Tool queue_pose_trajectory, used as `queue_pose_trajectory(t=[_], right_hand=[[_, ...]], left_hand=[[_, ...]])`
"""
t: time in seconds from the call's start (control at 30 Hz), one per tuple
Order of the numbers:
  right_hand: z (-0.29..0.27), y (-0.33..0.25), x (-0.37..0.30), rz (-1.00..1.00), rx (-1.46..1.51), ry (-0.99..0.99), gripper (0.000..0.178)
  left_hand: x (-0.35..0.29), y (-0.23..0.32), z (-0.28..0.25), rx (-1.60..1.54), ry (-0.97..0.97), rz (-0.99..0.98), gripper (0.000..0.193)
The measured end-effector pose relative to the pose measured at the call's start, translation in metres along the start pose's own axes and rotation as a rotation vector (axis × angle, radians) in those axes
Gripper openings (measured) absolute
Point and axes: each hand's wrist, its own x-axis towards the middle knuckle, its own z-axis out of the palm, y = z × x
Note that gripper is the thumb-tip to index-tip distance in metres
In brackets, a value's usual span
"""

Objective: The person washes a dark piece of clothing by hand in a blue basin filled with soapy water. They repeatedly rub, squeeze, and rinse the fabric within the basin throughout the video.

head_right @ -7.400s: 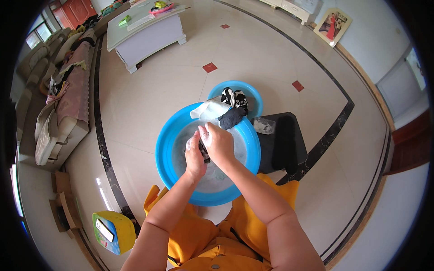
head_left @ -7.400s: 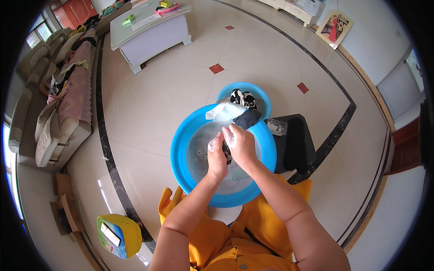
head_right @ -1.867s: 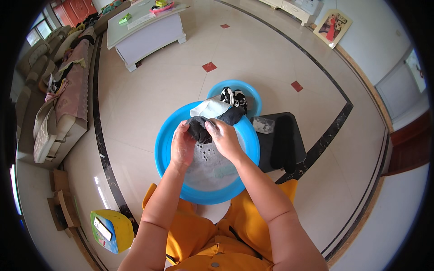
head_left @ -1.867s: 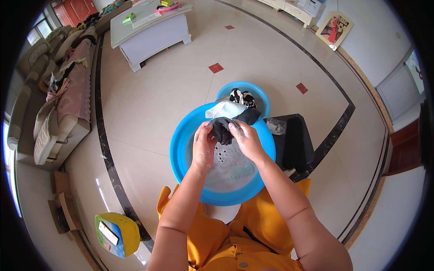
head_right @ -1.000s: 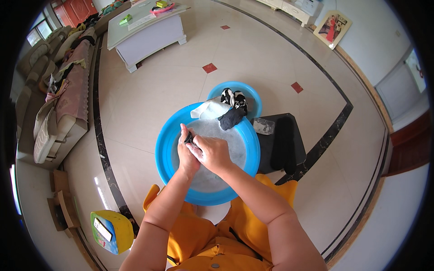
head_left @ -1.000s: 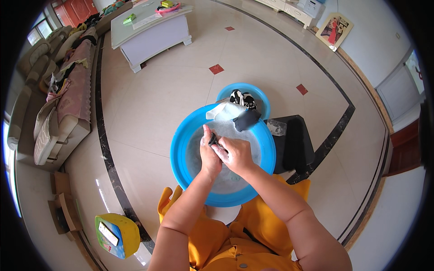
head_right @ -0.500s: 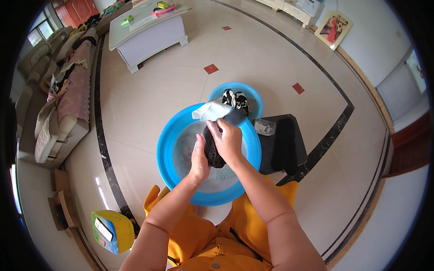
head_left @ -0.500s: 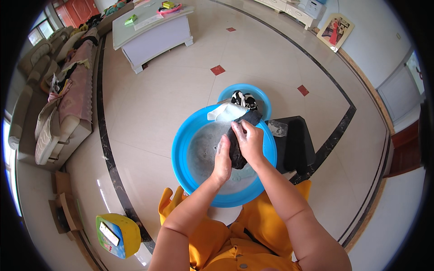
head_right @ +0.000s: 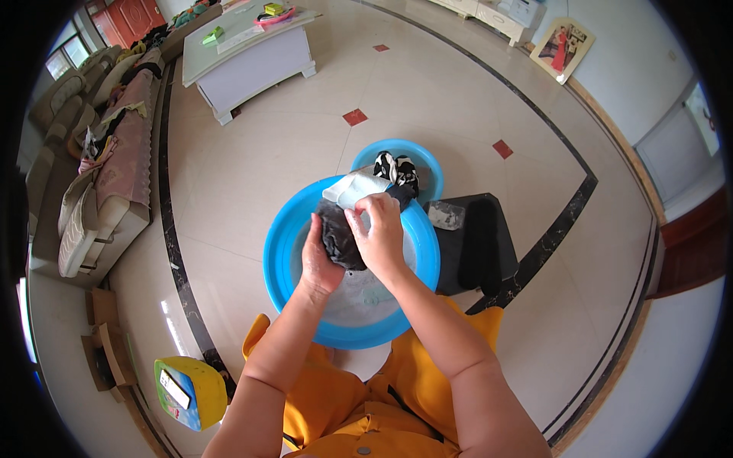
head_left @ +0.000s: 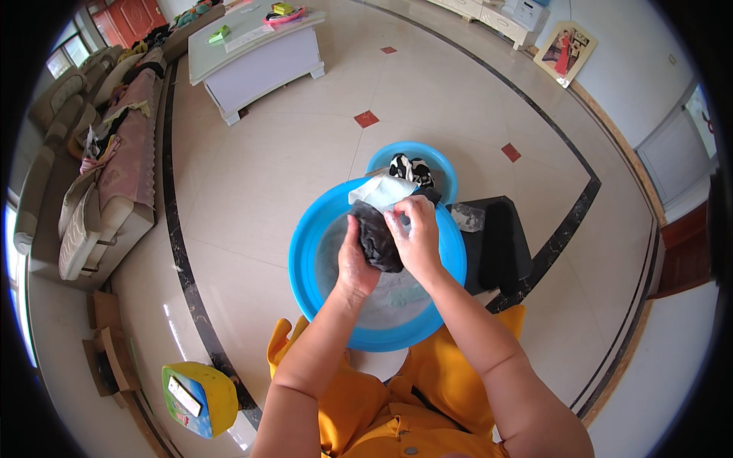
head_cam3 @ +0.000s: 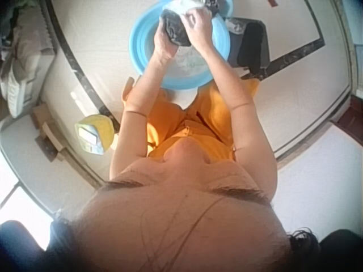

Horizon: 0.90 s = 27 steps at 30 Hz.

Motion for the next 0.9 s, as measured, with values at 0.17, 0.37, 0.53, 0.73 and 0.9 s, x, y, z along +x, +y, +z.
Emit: queue_pose_trajectory(t=[0.17,0.37,0.53,0.73,0.9], right_hand=[[-0.003,-0.009,-0.003,-0.017,0.133,-0.185,0.014],[-0.006,-0.013,-0.006,-0.020,0.214,-0.373,0.022],[-0.005,-0.017,-0.004,0.024,0.277,-0.415,0.017],[0.002,-0.005,-0.006,-0.057,0.269,-0.325,0.011],[0.002,0.009,-0.006,0.336,0.522,-0.337,0.010]], left_hand=[[0.006,0.014,-0.008,-0.044,0.034,0.115,0.048],[0.009,0.016,-0.016,-0.052,0.026,0.125,0.047],[0.012,0.014,-0.023,-0.043,0.036,0.177,0.045],[0.009,0.014,-0.011,-0.009,0.080,0.158,0.042],[0.006,0.013,0.000,0.085,0.127,0.180,0.039]])
